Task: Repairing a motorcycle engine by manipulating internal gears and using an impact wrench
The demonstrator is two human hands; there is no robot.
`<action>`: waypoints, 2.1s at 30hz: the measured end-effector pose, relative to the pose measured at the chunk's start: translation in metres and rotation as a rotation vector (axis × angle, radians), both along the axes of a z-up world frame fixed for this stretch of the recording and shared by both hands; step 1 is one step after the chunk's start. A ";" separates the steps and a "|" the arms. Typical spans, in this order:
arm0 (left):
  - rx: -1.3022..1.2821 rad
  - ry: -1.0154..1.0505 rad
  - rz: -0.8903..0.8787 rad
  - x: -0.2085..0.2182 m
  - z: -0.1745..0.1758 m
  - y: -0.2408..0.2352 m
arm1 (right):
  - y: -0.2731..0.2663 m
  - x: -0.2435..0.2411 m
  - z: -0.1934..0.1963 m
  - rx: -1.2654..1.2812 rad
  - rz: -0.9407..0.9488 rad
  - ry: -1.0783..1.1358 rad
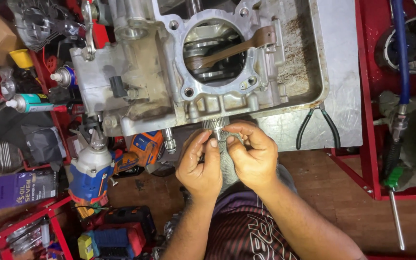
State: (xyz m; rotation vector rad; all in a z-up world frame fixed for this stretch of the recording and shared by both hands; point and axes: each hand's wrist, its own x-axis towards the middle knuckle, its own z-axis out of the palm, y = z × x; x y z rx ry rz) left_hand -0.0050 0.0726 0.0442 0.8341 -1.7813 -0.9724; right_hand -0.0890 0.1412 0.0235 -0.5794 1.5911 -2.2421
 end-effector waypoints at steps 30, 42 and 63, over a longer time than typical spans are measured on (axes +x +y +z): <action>-0.184 -0.078 -0.118 0.002 0.024 -0.011 | -0.010 0.007 -0.001 0.056 -0.086 0.139; 1.054 0.408 -0.209 0.062 -0.054 -0.008 | 0.053 0.016 -0.066 0.295 -0.259 0.356; 1.406 0.448 -0.724 0.081 -0.060 -0.008 | 0.051 0.080 -0.027 0.525 0.018 0.654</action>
